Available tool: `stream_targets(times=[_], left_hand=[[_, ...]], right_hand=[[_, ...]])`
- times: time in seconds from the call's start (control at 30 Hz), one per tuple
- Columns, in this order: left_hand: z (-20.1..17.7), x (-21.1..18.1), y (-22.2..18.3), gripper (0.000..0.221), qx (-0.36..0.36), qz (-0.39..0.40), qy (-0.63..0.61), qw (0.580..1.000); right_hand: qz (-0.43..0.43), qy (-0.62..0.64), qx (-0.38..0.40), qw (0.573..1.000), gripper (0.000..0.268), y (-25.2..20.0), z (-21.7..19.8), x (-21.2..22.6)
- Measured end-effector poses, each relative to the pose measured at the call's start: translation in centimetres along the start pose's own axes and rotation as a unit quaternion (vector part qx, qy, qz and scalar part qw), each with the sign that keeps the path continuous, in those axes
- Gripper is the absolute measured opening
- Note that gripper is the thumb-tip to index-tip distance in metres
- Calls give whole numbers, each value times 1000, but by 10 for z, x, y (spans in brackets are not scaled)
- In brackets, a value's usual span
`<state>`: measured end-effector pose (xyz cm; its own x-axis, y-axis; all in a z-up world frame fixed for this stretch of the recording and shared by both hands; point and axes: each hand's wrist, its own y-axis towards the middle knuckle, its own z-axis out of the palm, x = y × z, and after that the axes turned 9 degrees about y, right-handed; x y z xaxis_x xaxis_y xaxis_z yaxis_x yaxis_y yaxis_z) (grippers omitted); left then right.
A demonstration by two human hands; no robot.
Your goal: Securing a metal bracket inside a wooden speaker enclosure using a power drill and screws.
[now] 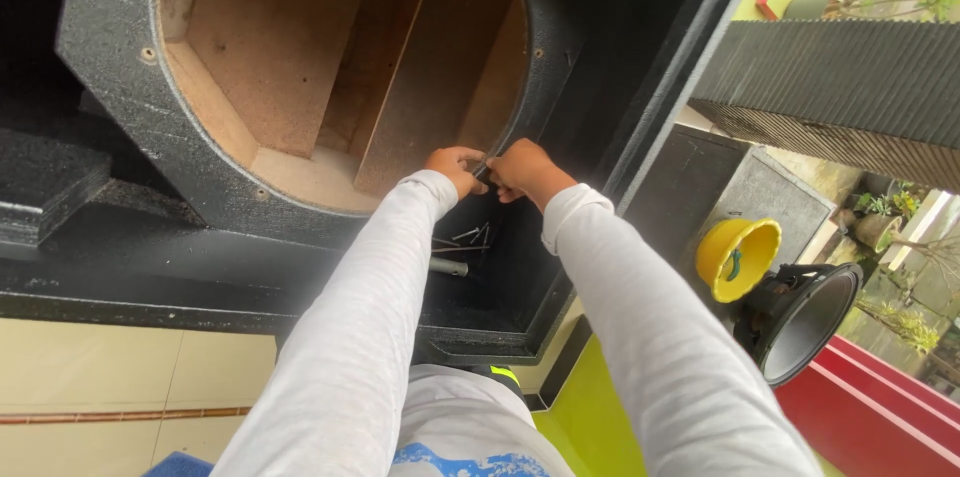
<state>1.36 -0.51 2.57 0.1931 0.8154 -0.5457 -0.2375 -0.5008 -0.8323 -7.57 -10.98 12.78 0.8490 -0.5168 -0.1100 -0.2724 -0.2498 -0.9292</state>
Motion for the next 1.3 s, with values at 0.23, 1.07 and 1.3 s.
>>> stream_targets(times=[0.23,1.07,1.3], left_hand=[[-1,0,-11,61,-21,26,-20,999],[18,18,16,52,-49,35,-31,998],[2,4,0,66,-11,22,19,1000]], right_hand=[[-323,-642,-35,695,24,12,14,-4],[-281,-610,-68,738,19,7,31,-4],[13,-10,34,999,46,-30,-12,11]])
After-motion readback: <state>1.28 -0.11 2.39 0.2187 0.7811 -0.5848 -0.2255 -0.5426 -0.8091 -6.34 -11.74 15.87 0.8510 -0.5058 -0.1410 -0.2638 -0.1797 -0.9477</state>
